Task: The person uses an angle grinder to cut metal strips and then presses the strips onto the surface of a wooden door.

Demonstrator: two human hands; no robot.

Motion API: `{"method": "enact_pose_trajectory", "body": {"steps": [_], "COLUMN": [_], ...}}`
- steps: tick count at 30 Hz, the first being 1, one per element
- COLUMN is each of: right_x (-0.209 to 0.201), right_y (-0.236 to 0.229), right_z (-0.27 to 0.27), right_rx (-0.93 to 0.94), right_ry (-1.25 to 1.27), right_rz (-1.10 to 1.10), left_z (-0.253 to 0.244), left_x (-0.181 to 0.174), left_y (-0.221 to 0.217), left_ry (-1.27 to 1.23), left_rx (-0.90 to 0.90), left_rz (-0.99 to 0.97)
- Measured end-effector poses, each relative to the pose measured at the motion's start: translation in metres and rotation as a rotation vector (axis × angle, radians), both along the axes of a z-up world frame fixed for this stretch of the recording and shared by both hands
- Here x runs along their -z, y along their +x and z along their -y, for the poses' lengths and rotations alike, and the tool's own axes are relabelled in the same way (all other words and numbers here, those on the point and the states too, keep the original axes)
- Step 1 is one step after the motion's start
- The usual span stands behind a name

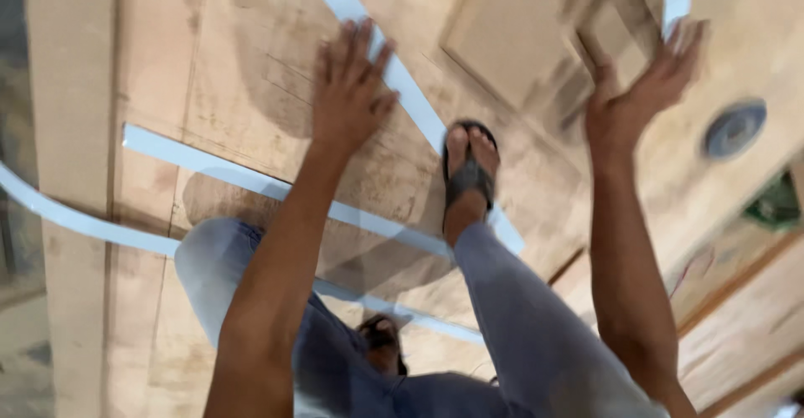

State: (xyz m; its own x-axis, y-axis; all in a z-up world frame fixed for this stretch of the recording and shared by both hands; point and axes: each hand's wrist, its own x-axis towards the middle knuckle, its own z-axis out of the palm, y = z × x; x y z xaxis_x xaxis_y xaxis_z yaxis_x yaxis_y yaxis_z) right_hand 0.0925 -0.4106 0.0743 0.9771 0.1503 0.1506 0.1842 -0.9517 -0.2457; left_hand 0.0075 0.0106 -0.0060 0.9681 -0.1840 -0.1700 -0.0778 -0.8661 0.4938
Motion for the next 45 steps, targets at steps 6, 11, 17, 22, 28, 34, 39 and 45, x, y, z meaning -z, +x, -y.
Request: {"method": "enact_pose_trajectory", "body": {"steps": [6, 11, 17, 22, 28, 34, 39, 45], "right_x": [-0.031, 0.005, 0.053, 0.049, 0.057, 0.068, 0.058, 0.043], "right_y": [-0.227, -0.358, -0.390, -0.368, -0.383, -0.400, -0.379, -0.360], "right_z": [0.001, -0.011, -0.054, -0.042, 0.006, 0.053, 0.023, -0.035], "right_rx": [0.330, 0.407, 0.461, 0.506, 0.632, 0.674, 0.588, 0.376], "right_ry": [-0.031, 0.060, 0.074, 0.063, -0.013, 0.003, 0.043, 0.017], "right_rz": [-0.293, -0.416, -0.505, -0.519, -0.496, -0.455, -0.449, -0.494], "left_z": [0.003, 0.006, -0.002, -0.002, 0.005, 0.007, -0.007, -0.034], "left_x": [-0.029, -0.056, -0.063, -0.040, -0.034, -0.014, -0.019, -0.021], "left_y": [0.005, -0.004, -0.056, -0.087, -0.126, -0.140, -0.136, -0.127], "left_ry": [0.104, 0.204, 0.174, 0.287, 0.132, 0.052, 0.073, 0.101], "left_rx": [0.052, 0.066, -0.088, -0.137, 0.020, 0.097, -0.013, -0.313], "left_rz": [-0.178, -0.290, -0.276, -0.259, -0.055, 0.100, 0.118, 0.039]}}
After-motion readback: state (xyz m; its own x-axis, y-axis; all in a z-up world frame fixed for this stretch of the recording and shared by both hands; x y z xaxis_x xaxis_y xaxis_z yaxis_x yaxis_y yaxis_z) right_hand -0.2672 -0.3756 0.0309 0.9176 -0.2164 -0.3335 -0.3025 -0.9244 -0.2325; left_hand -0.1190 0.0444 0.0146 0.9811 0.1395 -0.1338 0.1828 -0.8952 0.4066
